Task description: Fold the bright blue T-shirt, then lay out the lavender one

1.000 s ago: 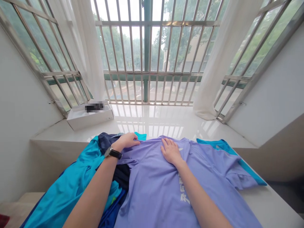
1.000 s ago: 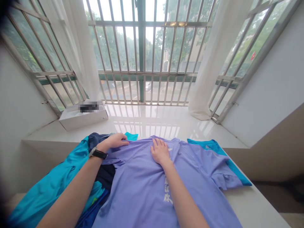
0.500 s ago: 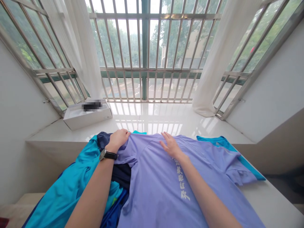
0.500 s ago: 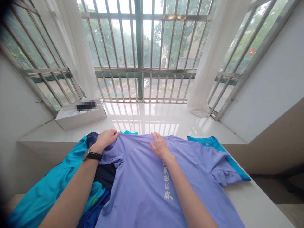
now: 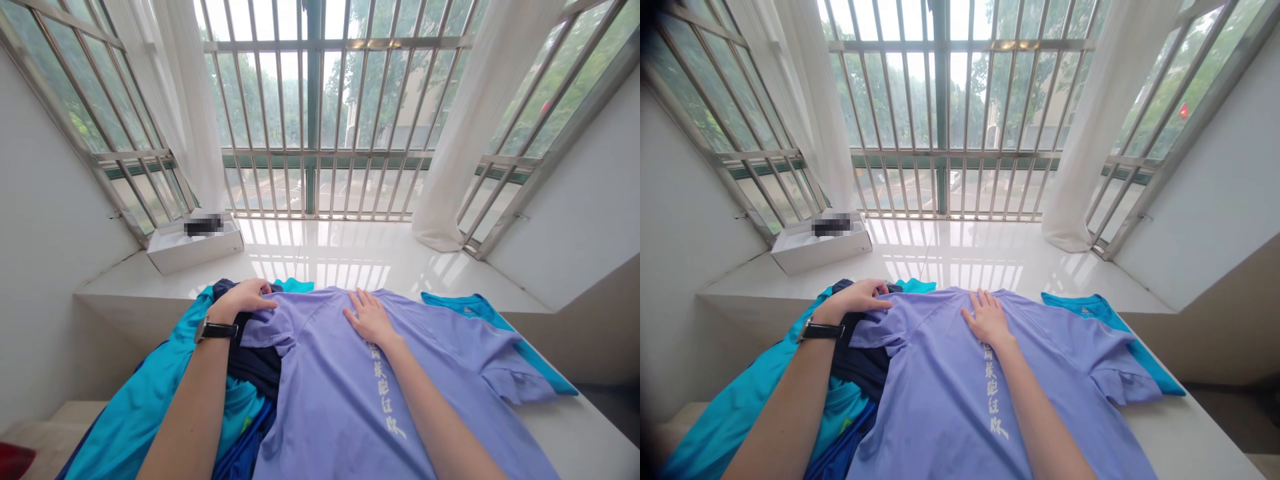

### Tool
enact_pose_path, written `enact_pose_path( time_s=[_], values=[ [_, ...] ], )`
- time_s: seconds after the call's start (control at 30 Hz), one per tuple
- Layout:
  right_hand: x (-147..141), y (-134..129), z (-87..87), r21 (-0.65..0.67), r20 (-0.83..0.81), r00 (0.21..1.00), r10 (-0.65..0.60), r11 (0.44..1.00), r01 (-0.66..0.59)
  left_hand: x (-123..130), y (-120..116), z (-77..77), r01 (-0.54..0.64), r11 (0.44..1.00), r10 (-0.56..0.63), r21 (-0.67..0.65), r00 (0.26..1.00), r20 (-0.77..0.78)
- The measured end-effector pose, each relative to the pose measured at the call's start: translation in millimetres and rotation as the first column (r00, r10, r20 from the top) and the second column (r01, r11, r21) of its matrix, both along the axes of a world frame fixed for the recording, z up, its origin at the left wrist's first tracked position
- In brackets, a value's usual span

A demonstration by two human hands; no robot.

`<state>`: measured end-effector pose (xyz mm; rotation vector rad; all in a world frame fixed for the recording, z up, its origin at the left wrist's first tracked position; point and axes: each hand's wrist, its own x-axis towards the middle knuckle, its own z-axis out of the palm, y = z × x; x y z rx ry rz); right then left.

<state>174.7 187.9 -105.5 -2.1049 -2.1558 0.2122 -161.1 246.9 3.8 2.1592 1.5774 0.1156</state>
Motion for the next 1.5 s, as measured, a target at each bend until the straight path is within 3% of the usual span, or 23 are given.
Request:
enact_pose_path(
  time_s=[0.2, 0.3, 0.43, 0.63, 0.8, 0.9, 0.97, 1.07, 1.17, 1.3, 1.4, 1.5],
  values=[
    [2, 3, -3.0, 0.005, -0.007, 1.000, -0.001, 1.000, 0.001, -7, -4, 6.2, 0.012, 0.998, -0.017, 0.069, 0.997, 0.072],
    [4, 4, -5.8, 0.015, -0.017, 1.000, 0.000, 1.000, 0.000, -4, -4, 5.5, -0.053, 0.991, 0.042, 0.124, 0.994, 0.097],
    [5, 5, -8.1, 0.015, -0.015, 1.000, -0.004, 1.000, 0.004, -1, 1, -3.4, -0.133, 0.976, 0.138, 0.175, 0.990, -0.016],
    [3, 8, -8.8, 0.002, -0.002, 1.000, -0.021, 1.000, 0.021, 6, 2, -12.8, -0.303, 0.905, 0.349, 0.300, 0.930, -0.113],
    [3, 10, -13.2, 0.020, -0.023, 0.999, -0.026, 0.999, 0.026, -2, -23, 13.5, -0.389, 0.820, 0.446, 0.421, 0.894, -0.044],
    [6, 13, -13.1, 0.092, -0.112, 0.993, -0.026, 0.995, 0.036, -15, -56, 32.3, -0.380, 0.832, 0.451, 0.405, 0.888, -0.093],
    [9, 14, -8.8, 0.157, -0.177, 0.984, -0.022, 0.986, 0.051, -21, -80, 36.4, -0.333, 0.865, 0.405, 0.376, 0.905, -0.130],
    [14, 8, 1.7, 0.238, -0.204, 0.979, 0.001, 0.970, 0.049, -21, -108, 26.3, -0.280, 0.910, 0.333, 0.305, 0.933, -0.137],
    [22, -11, 8.9, 0.265, -0.174, 0.983, 0.062, 0.964, -0.014, -15, -120, 7.8, -0.296, 0.921, 0.337, 0.254, 0.932, -0.136],
    [35, -49, 4.8, 0.174, -0.091, 0.990, 0.104, 0.981, -0.087, -10, -125, -6.5, -0.320, 0.889, 0.340, 0.327, 0.940, -0.006],
    [46, -72, -2.4, 0.090, -0.042, 0.996, 0.078, 0.993, -0.074, -17, -126, -8.7, -0.375, 0.850, 0.336, 0.370, 0.927, 0.169],
    [50, -84, -5.9, 0.039, -0.010, 0.999, 0.050, 0.998, -0.050, -29, -126, -9.5, -0.436, 0.814, 0.364, 0.384, 0.898, 0.248]
  ],
)
